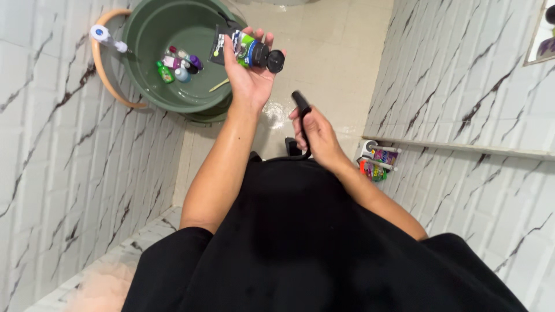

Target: The person rinses a white tube with a handheld shower head, then wipes it dry with a cloth. They place the tube on a shelf and rinse a black tube with the shower head.

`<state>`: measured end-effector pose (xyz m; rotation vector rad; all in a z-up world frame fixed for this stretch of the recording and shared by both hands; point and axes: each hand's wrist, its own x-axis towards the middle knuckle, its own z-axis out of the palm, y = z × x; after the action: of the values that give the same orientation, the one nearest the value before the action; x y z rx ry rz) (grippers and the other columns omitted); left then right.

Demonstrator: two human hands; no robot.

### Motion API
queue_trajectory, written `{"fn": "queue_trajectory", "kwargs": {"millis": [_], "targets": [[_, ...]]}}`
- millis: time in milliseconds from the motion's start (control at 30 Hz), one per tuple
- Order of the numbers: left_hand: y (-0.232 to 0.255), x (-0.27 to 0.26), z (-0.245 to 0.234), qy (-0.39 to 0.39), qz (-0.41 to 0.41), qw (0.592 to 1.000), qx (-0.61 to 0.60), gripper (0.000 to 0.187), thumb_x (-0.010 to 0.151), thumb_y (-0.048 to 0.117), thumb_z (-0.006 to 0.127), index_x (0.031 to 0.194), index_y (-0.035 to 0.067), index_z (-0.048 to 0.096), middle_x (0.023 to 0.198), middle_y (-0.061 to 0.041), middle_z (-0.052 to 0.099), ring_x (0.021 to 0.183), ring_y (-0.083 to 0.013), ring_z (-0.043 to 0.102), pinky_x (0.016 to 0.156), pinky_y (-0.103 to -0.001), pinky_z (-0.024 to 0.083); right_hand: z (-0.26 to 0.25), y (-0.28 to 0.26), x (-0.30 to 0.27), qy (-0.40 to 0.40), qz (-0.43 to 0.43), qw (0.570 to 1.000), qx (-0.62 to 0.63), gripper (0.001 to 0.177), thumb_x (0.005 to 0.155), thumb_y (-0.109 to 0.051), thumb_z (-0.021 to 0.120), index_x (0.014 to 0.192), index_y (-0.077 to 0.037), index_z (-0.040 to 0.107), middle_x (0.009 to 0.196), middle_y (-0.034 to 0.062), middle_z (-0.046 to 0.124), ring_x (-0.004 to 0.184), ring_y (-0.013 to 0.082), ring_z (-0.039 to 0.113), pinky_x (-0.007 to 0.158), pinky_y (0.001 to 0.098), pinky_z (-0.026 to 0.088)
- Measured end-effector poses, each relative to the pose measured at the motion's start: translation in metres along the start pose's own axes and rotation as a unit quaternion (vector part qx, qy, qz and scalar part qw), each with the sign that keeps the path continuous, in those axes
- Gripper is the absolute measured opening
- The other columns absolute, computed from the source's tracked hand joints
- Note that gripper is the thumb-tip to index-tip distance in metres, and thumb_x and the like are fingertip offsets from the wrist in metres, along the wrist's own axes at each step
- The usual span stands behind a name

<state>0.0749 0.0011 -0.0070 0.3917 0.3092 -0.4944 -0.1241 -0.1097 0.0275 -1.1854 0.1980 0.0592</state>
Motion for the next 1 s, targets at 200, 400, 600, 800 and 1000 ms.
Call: {"fn": "queue_trajectory", "kwargs": {"millis": [200, 400, 600, 800, 1000], "targets": [[0.007, -0.004, -0.011, 0.022, -0.018, 0.999, -0.020, 0.047, 0.098, 0.056, 0.053, 0.119, 0.014, 0.060, 0.113, -0.005, 0.066, 0.107, -0.0227, 0.066, 0.096, -0.059, 0.056, 0.020, -0.002, -0.007, 0.008, 0.007, 1.000, 0.019, 0.047, 0.107, -0.048, 0.051, 0.118, -0.003, 0.053, 0.086, 0.0015, 0.048, 0.063, 0.0062, 0.043, 0.055, 0.0217, 0.037], [0.009, -0.012, -0.021, 0.036, -0.015, 0.999, -0.024, 0.046, 0.096, 0.055, 0.057, 0.118, 0.014, 0.060, 0.109, -0.005, 0.068, 0.102, -0.0209, 0.067, 0.095, -0.057, 0.056, 0.040, -0.004, -0.015, 0.023, 0.004, 1.000, 0.017, 0.050, 0.105, -0.050, 0.052, 0.118, -0.003, 0.052, 0.086, 0.0014, 0.049, 0.061, 0.0062, 0.044, 0.053, 0.0213, 0.034], [0.012, -0.022, -0.022, 0.019, -0.041, 0.999, -0.024, 0.044, 0.096, 0.054, 0.059, 0.116, 0.014, 0.060, 0.105, -0.005, 0.069, 0.099, -0.0193, 0.067, 0.092, -0.055, 0.057, 0.054, -0.006, -0.019, 0.041, -0.004, 0.999, 0.007, 0.052, 0.105, -0.052, 0.051, 0.119, -0.002, 0.053, 0.086, 0.0012, 0.049, 0.062, 0.0058, 0.043, 0.053, 0.0209, 0.034], [0.013, -0.028, -0.022, 0.008, -0.050, 0.998, -0.024, 0.044, 0.096, 0.053, 0.059, 0.115, 0.014, 0.061, 0.103, -0.005, 0.069, 0.097, -0.0188, 0.067, 0.093, -0.056, 0.058, 0.063, -0.006, -0.022, 0.041, -0.006, 0.999, 0.003, 0.053, 0.105, -0.052, 0.052, 0.120, -0.001, 0.053, 0.086, 0.0008, 0.048, 0.063, 0.0057, 0.043, 0.054, 0.0207, 0.033], [0.015, -0.029, -0.022, 0.005, -0.054, 0.998, -0.026, 0.042, 0.096, 0.052, 0.060, 0.114, 0.014, 0.061, 0.103, -0.005, 0.069, 0.096, -0.0185, 0.068, 0.095, -0.056, 0.057, 0.063, -0.004, -0.023, 0.055, -0.009, 0.998, -0.001, 0.054, 0.104, -0.054, 0.052, 0.120, -0.001, 0.054, 0.084, 0.0004, 0.049, 0.062, 0.0056, 0.043, 0.053, 0.0207, 0.034]]}}
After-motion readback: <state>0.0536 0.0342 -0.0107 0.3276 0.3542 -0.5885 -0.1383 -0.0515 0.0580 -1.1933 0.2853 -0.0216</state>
